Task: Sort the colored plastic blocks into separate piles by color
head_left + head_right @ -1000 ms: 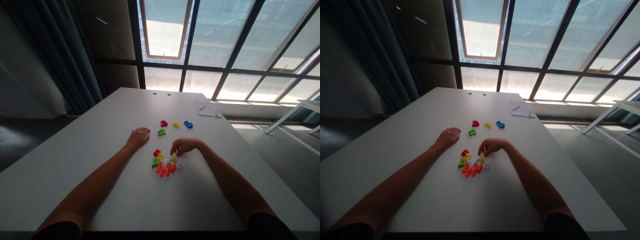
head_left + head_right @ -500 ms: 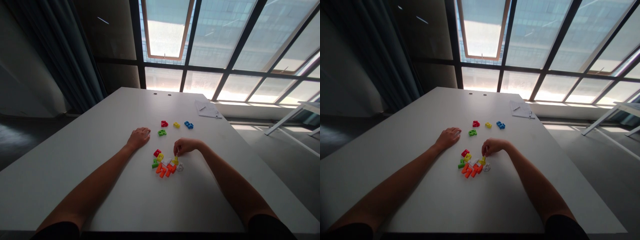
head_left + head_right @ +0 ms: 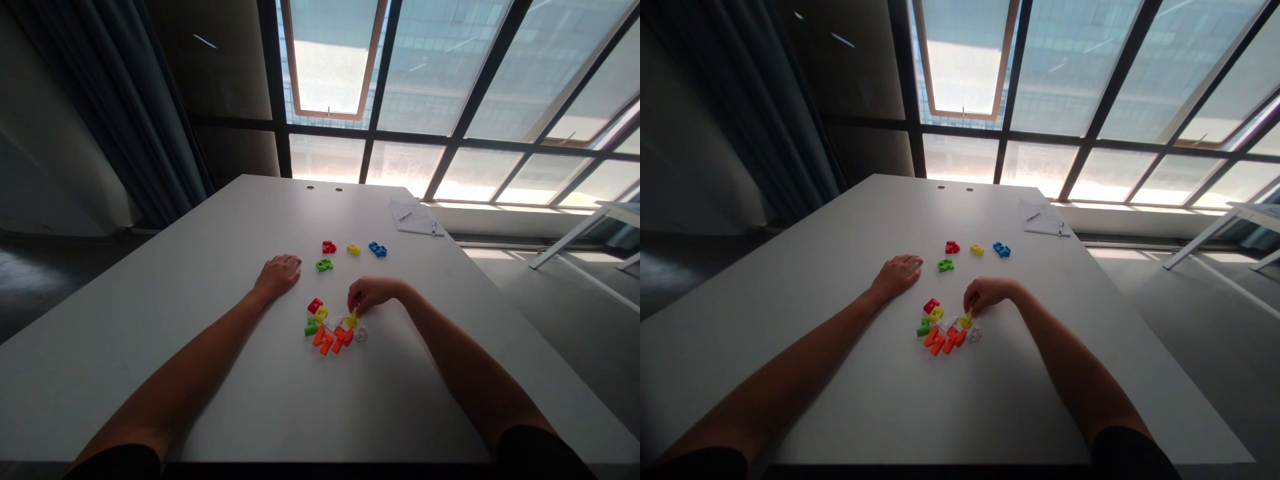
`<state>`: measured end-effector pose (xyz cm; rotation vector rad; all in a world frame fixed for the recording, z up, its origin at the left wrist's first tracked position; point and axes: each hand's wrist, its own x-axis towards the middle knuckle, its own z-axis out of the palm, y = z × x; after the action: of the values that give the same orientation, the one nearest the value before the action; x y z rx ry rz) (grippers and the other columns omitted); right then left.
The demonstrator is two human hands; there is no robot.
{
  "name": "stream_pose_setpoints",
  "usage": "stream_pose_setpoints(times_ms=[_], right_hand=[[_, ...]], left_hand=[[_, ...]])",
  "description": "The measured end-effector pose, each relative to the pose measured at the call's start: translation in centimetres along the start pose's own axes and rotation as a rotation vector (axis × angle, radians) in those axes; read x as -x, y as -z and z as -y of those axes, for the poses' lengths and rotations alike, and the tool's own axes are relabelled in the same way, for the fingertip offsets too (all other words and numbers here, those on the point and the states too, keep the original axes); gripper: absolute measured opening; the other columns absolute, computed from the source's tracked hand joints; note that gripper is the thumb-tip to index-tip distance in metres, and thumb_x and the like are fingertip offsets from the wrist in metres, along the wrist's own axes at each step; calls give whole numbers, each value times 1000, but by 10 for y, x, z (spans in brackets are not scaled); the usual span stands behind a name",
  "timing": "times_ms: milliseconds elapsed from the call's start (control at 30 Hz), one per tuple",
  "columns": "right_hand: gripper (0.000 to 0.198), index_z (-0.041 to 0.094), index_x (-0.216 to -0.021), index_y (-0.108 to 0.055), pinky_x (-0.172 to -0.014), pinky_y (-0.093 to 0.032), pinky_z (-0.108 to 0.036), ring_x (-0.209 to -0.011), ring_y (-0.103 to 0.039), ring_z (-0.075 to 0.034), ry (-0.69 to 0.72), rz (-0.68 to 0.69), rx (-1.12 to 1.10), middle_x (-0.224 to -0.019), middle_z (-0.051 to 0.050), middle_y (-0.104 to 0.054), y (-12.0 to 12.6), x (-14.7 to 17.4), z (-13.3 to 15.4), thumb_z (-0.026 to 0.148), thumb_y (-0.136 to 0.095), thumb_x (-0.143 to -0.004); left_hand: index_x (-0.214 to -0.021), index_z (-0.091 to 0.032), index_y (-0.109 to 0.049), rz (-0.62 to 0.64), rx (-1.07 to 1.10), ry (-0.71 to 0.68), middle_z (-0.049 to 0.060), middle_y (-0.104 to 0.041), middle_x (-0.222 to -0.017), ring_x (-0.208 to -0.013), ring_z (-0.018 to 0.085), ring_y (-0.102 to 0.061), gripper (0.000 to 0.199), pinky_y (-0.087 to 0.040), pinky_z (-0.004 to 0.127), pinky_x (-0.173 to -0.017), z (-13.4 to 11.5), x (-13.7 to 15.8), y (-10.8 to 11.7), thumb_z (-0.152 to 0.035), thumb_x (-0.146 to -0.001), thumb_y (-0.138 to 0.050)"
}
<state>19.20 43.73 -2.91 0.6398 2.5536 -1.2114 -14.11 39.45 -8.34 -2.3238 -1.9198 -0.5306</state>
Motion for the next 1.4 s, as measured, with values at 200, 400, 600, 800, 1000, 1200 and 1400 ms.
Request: stream_pose_setpoints(times_ms=[200, 400, 600, 800, 1000, 1200, 1400], right_hand=[[18, 21, -105, -80, -79, -51, -28, -86, -68, -19, -174, -553, 104, -103, -6, -77, 10, 5, -37, 28, -73, -90], [17, 23, -110, -75, -84, -51, -31, -86, -70, -20, -346, -1000, 288, -107, -6, -78, -8, -15, -60, 30, -66, -97], [22, 22, -117, -72, -89, -52, -34, -99, -68, -23, -331, -1142, 421, -117, -9, -74, -19, -29, -56, 32, -59, -102], [30, 20, -126, -74, -110, -42, -44, -126, -56, -29, -251, -991, 566, -132, -12, -71, -19, -25, -55, 28, -57, -102], [46, 20, -147, -63, -111, -36, -48, -139, -46, -32, -339, -885, 606, -151, -15, -60, -12, -28, -48, 38, -49, -107], [58, 19, -159, -49, -113, -35, -50, -144, -40, -36, -412, -821, 600, -162, -17, -47, -8, -28, -47, 46, -44, -108], [57, 18, -157, -51, -118, -31, -49, -148, -38, -34, -465, -905, 583, -166, -17, -42, -14, -28, -50, 44, -46, -107]], left_hand=[[-128, -27, -70, -10, 2, -3, 10, -69, -139, -126, 30, -63, 36, -52, 47, -105, 0, 0, -1, -34, -97, -54], [-129, -26, -71, -4, -7, 6, 11, -69, -139, -125, 31, -63, 36, -52, 48, -104, -1, -1, -1, -34, -97, -54], [-129, -24, -70, 1, -24, 4, 11, -68, -139, -125, 31, -63, 37, -52, 49, -103, -1, -1, 0, -34, -97, -54], [-128, -24, -69, -4, -37, 4, 9, -69, -139, -123, 30, -64, 36, -53, 47, -101, -2, -1, 0, -34, -98, -53], [-127, -24, -69, -7, -35, 9, 10, -69, -137, -122, 30, -64, 35, -53, 46, -101, -4, -1, 1, -33, -97, -53], [-126, -24, -70, -6, -27, 11, 11, -70, -136, -121, 31, -64, 34, -53, 46, -101, -4, -1, 1, -33, -97, -55], [-126, -24, -69, -4, -33, 15, 10, -70, -136, -121, 30, -64, 34, -52, 46, -102, -3, -1, 0, -33, -98, -53]])
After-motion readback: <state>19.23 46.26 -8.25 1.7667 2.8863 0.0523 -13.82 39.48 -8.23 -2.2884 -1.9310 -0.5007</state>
